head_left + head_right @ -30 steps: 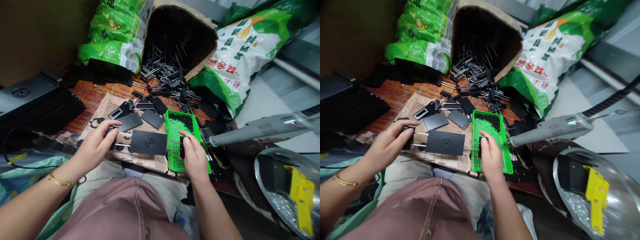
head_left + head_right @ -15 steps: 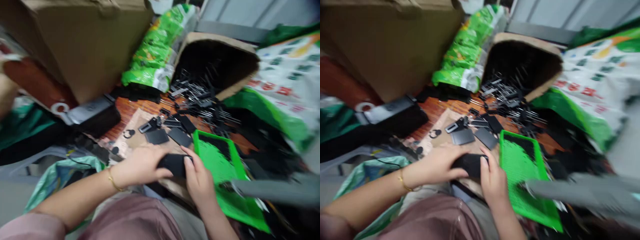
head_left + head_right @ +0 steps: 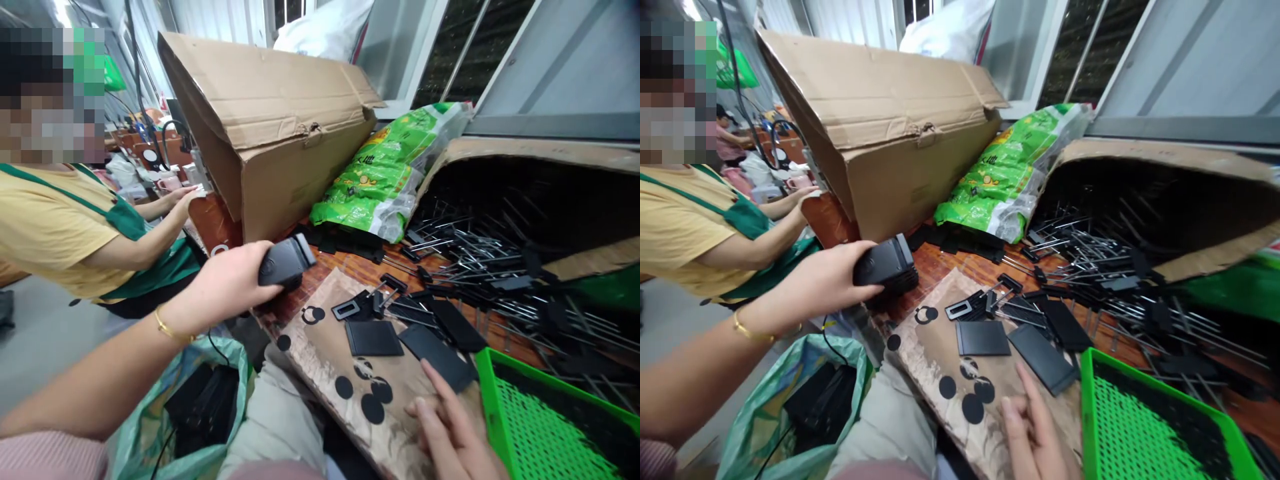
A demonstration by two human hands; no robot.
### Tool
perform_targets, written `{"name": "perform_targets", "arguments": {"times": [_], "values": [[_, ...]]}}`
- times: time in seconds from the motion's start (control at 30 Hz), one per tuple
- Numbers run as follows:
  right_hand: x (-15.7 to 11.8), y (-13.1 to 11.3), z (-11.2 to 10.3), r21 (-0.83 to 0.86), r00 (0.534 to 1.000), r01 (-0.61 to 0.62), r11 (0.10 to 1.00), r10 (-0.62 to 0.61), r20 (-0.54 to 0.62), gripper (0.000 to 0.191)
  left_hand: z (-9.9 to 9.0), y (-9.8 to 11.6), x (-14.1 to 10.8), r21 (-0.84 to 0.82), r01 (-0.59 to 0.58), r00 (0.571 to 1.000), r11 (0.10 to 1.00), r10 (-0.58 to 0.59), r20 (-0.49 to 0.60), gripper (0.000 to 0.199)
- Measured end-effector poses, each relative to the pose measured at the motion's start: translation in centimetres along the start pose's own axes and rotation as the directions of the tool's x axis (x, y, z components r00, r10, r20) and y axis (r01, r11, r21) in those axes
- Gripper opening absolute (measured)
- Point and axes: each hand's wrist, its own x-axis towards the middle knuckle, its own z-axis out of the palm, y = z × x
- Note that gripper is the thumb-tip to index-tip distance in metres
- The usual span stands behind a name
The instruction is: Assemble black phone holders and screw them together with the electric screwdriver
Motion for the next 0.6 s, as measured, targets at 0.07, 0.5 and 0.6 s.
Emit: {"name": "perform_targets", "arguments": {"times": [0.07, 0.5, 0.6], "values": [[-0.1, 0.1, 0.5, 0.023, 0.995, 0.094, 0.995, -0.095, 0.033, 0.055, -0.6, -1.2, 1.1, 0.119, 0.079, 0.995, 0.990, -0.085, 0.043, 0.054], [-0.1, -0.3, 0.9, -0.075, 0.955, 0.291, 0.954, -0.295, -0.040, 0.049, 0.8, -3.3, 3.8, 0.070, 0.154, 0.937, 0.986, -0.168, 0.306, 0.080], [-0.2, 0.2, 0.8, -0.077, 0.957, 0.286, 0.955, -0.289, -0.033, 0.049, 0.8, -3.1, 3.7, 0.067, 0.155, 0.941, 0.986, -0.168, 0.293, 0.089]]}}
